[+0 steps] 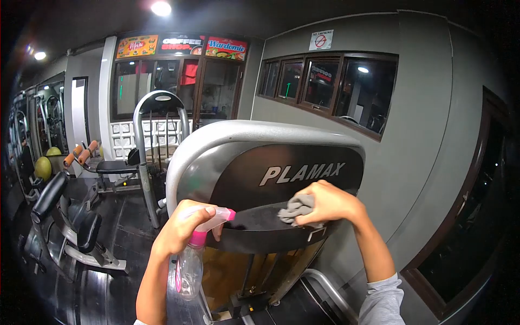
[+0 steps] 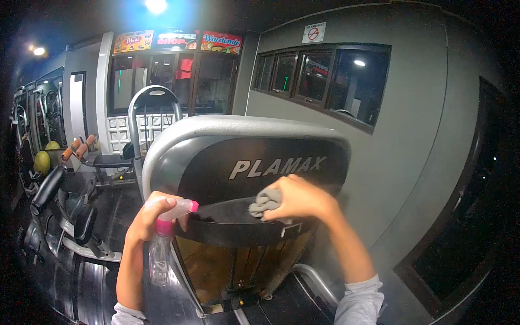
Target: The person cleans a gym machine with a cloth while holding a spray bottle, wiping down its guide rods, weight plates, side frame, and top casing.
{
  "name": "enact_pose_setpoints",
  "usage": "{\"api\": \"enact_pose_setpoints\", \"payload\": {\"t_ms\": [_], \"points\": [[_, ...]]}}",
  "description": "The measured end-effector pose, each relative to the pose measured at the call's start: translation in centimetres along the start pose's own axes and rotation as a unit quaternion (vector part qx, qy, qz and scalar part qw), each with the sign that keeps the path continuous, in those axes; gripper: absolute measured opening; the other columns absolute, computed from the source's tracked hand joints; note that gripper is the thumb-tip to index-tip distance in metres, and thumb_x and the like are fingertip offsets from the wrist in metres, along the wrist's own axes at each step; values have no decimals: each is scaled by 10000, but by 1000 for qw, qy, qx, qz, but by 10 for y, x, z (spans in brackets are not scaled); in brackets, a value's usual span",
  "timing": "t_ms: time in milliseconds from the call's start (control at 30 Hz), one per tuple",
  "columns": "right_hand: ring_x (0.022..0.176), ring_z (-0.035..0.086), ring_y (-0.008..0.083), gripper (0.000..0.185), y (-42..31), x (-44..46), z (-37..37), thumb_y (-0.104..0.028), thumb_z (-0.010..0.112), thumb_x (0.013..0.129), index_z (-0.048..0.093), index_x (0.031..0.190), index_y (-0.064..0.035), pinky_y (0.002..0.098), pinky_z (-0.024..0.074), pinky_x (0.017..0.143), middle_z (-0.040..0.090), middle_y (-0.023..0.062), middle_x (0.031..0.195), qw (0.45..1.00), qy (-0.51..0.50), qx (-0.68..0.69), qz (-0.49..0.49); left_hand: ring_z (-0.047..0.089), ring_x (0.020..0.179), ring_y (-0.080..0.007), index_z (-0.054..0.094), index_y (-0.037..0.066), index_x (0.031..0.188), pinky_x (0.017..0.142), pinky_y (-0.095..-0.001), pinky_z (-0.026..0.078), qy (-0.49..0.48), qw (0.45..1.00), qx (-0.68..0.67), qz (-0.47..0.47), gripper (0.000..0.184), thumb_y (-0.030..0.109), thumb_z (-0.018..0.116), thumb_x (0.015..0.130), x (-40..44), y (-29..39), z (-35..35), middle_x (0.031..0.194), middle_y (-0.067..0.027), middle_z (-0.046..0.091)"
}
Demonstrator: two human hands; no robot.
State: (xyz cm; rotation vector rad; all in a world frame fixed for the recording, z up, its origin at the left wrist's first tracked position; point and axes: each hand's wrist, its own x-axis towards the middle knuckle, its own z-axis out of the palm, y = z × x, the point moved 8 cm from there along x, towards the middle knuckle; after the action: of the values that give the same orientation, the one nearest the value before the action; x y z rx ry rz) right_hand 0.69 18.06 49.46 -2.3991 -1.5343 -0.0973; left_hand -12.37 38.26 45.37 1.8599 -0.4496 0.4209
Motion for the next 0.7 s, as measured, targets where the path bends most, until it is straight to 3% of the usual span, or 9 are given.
{"api": "enact_pose_setpoints", "payload": {"t_ms": [33, 100, 133, 200, 267, 433, 533, 667, 700], "points": [[775, 709, 271, 427, -2, -3, -1, -315, 756, 683, 720, 991, -23, 352, 541, 755, 717, 162, 847, 1000, 0, -1, 1, 627, 696, -215, 662, -50, 773, 690, -320, 475, 0, 1000, 7, 10, 512, 360, 421, 964, -1, 1, 0, 704, -141, 670], [798, 711, 277, 411, 8, -16, -2, -299, 768, 674, 725, 979, -28, 342, 545, 763, 721, 163, 873, 986, -41, -88, 138, 623, 694, -211, 663, -49, 774, 684, -317, 472, -2, 1000, 13, 22, 511, 360, 422, 963, -1, 3, 1, 704, -139, 671], [798, 711, 277, 411, 0, -18, 1, -299, 768, 674, 725, 979, -28, 342, 545, 763, 721, 163, 873, 985, -41, -87, 140, 623, 694, -205, 665, -49, 775, 683, -316, 472, 4, 1000, 10, 17, 515, 369, 425, 958, -2, 2, 1, 706, -135, 672], [801, 707, 289, 371, -21, -19, 5, -264, 779, 666, 727, 954, -36, 328, 549, 757, 725, 143, 883, 989, 70, -6, 133, 623, 694, -198, 667, -48, 777, 681, -314, 471, 6, 1000, 6, 12, 519, 377, 428, 954, -3, 1, 2, 707, -130, 674], [820, 697, 260, 338, -51, -22, 16, -216, 821, 655, 720, 943, -71, 344, 551, 741, 719, 90, 920, 979, 198, -39, 26, 626, 699, -187, 674, -47, 786, 687, -311, 475, 11, 1000, 9, -4, 528, 401, 440, 938, -5, -3, 0, 711, -122, 678], [819, 644, 234, 348, -81, -53, 42, -102, 806, 642, 712, 976, -136, 349, 548, 684, 688, 42, 974, 915, 386, -94, -75, 636, 668, -200, 685, -78, 880, 652, -308, 481, 16, 999, -27, -7, 546, 410, 444, 919, -6, -7, 1, 709, -130, 678], [817, 638, 218, 342, -67, -80, 54, -88, 799, 624, 713, 952, -133, 318, 537, 663, 682, 27, 952, 894, 433, -100, -57, 637, 675, -200, 681, -82, 865, 660, -310, 483, 23, 998, -42, -34, 545, 406, 445, 920, -9, -6, 0, 711, -132, 675], [850, 641, 266, 377, -23, -117, 72, -90, 842, 587, 719, 941, -128, 374, 529, 737, 669, 73, 964, 863, 502, -53, 32, 636, 662, -195, 676, -81, 865, 639, -299, 481, 63, 991, -100, -62, 545, 410, 447, 919, -19, -22, 2, 711, -133, 672], [867, 637, 291, 412, -18, -123, 75, -104, 862, 564, 721, 951, -125, 393, 519, 774, 665, 91, 972, 847, 527, -45, 55, 635, 652, -192, 675, -78, 871, 622, -292, 479, 58, 997, -54, -25, 549, 418, 445, 921, -20, -22, 2, 713, -132, 672]]}}
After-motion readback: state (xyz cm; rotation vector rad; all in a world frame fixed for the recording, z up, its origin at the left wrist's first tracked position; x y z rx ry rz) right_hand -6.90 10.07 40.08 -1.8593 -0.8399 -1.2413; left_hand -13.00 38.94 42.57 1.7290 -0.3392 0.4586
